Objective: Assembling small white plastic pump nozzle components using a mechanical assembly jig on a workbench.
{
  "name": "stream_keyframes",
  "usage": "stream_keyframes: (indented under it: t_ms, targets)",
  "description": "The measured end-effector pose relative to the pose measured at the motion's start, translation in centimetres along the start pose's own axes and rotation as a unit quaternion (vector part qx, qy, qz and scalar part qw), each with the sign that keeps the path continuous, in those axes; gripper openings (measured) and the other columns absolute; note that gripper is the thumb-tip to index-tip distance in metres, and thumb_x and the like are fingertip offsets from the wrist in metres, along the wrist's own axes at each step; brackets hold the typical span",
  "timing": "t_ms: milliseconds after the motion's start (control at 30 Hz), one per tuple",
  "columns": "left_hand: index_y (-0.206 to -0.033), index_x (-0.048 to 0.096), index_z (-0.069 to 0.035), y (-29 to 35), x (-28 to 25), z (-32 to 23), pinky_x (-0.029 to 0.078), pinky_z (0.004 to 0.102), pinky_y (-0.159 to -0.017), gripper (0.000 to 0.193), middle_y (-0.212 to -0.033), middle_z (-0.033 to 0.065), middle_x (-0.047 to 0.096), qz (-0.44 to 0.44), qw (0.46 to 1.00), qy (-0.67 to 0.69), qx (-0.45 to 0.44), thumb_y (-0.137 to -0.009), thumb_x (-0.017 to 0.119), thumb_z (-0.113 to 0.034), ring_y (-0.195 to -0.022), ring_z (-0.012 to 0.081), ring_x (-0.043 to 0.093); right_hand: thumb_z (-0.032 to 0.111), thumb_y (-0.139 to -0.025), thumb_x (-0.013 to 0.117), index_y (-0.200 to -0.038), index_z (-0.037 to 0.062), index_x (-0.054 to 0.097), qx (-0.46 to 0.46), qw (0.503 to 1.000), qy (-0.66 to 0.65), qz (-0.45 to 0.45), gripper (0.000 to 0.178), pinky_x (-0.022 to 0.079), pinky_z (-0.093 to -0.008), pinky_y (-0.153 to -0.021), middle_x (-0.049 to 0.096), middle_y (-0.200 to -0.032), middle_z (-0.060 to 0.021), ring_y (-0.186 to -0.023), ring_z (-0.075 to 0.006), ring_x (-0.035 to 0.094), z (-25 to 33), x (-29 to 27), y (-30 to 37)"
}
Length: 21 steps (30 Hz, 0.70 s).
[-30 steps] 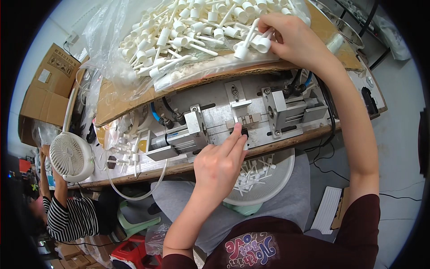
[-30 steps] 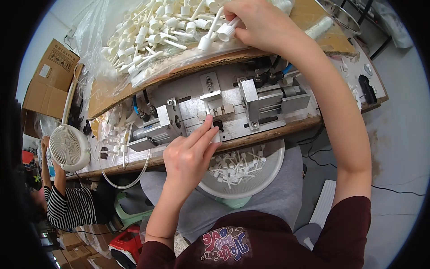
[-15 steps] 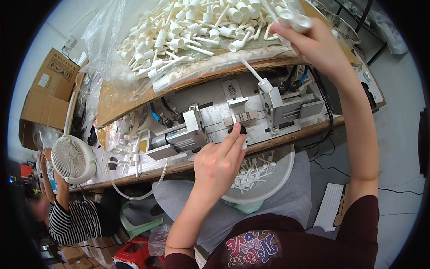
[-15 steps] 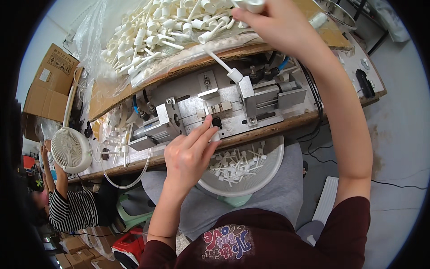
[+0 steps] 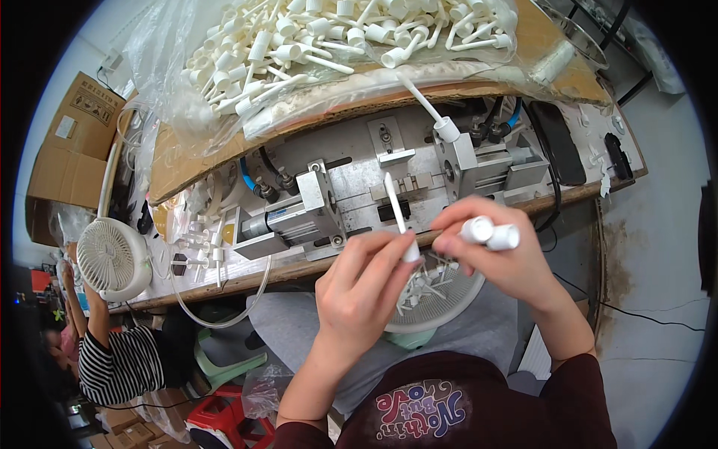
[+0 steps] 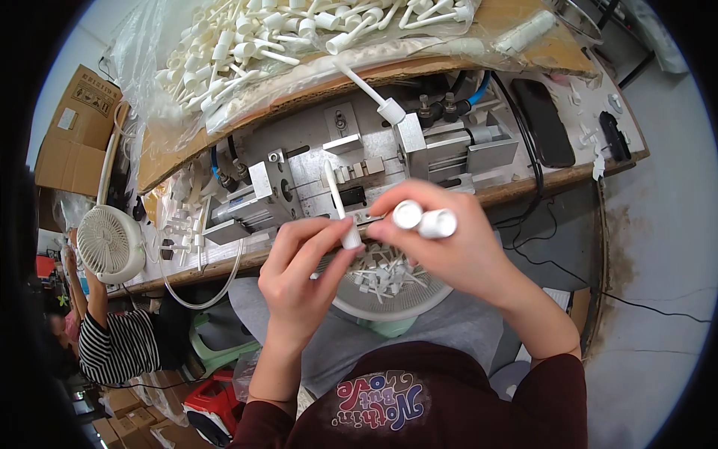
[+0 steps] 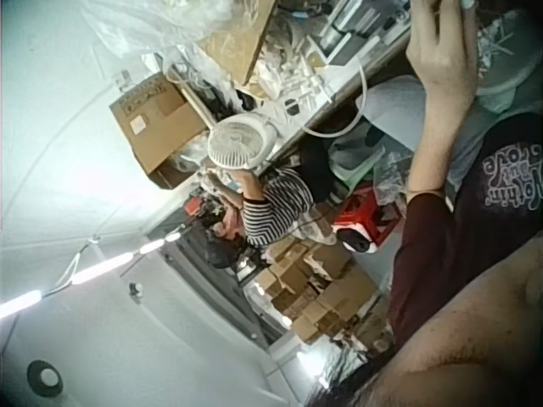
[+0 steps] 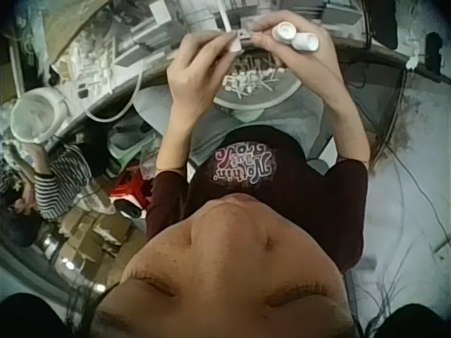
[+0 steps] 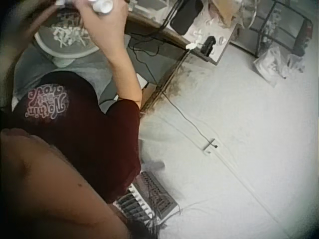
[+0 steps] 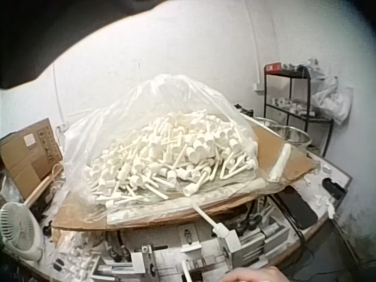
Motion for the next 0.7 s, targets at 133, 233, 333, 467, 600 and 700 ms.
stream_keyframes:
  t_ms: [133, 233, 333, 467, 600, 700]
  targets:
    - [-0.103, 0.075, -0.004, -0.2, 1.8, 0.9, 0.053, 0.0293, -0.065, 0.029, -0.117, 0.0064, 0.073, 0.041, 0.984, -0.169, 0.027, -0.075, 0.081, -0.008, -0.075, 0.0189, 0.067, 0.000, -0.095, 0.064, -0.101, 0.0035, 0.060, -0.067, 0.994, -0.061, -0.059, 0.008, 0.048, -0.0198, -0.060, 0.070, -0.097, -0.0056, -0.072, -0.0042, 0.061, 0.0, -0.9, 0.4]
    - [-0.102, 0.076, -0.006, -0.8, 2.1, 0.6, 0.050, 0.0286, -0.060, 0.028, -0.116, 0.0058, 0.073, 0.054, 0.977, -0.205, 0.029, -0.074, 0.081, -0.009, -0.068, 0.0179, 0.065, -0.007, -0.089, 0.062, -0.106, -0.0020, 0.064, -0.162, 0.984, 0.032, -0.074, 0.018, 0.057, -0.0265, -0.071, 0.070, -0.113, -0.0140, -0.087, -0.0121, 0.068, 1.4, -1.1, 1.3]
    - [-0.102, 0.076, -0.007, -1.4, 1.9, 1.1, 0.048, 0.0279, -0.057, 0.029, -0.115, 0.0056, 0.074, 0.073, 0.977, -0.196, 0.030, -0.074, 0.082, -0.010, -0.063, 0.0181, 0.064, -0.017, -0.077, 0.059, -0.117, -0.0068, 0.068, -0.265, 0.949, 0.145, -0.089, 0.042, 0.060, -0.0343, -0.087, 0.066, -0.125, -0.0223, -0.102, -0.0247, 0.071, 2.7, -0.8, 2.0]
    - [-0.105, 0.076, -0.006, -1.2, 2.0, 1.2, 0.050, 0.0285, -0.059, 0.033, -0.114, 0.0060, 0.074, 0.074, 0.980, -0.182, 0.013, -0.073, 0.083, -0.012, -0.064, 0.0172, 0.066, -0.014, -0.071, 0.060, -0.120, -0.0065, 0.067, -0.348, 0.888, 0.274, -0.121, 0.050, 0.059, -0.0333, -0.079, 0.065, -0.127, -0.0232, -0.098, -0.0283, 0.071, 2.8, 0.0, 2.6]
    - [-0.106, 0.074, -0.003, -1.0, 1.3, 0.4, 0.055, 0.0306, -0.067, 0.039, -0.108, 0.0095, 0.075, 0.074, 0.993, 0.069, -0.061, -0.070, 0.088, -0.010, -0.076, 0.0183, 0.071, -0.003, -0.069, 0.066, -0.121, -0.0063, 0.067, -0.409, 0.841, 0.338, -0.109, 0.052, 0.056, -0.0345, -0.073, 0.065, -0.128, -0.0224, -0.090, -0.0294, 0.071, 2.1, 0.6, 2.3]
    - [-0.107, 0.074, 0.000, -0.4, 0.6, -1.2, 0.058, 0.0326, -0.076, 0.043, -0.102, 0.0127, 0.074, 0.062, 0.974, 0.210, -0.060, -0.068, 0.089, -0.004, -0.088, 0.0217, 0.072, 0.003, -0.070, 0.069, -0.122, -0.0059, 0.066, -0.409, 0.845, 0.332, -0.086, 0.053, 0.055, -0.0344, -0.072, 0.065, -0.129, -0.0216, -0.085, -0.0275, 0.069, 1.6, 1.8, 2.0]
Point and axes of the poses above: each hand's wrist, its own y-axis away from the middle knuckle, its own x-axis out of the palm, z = x × y, the point moved 7 cm from there along -y, towards the middle knuckle
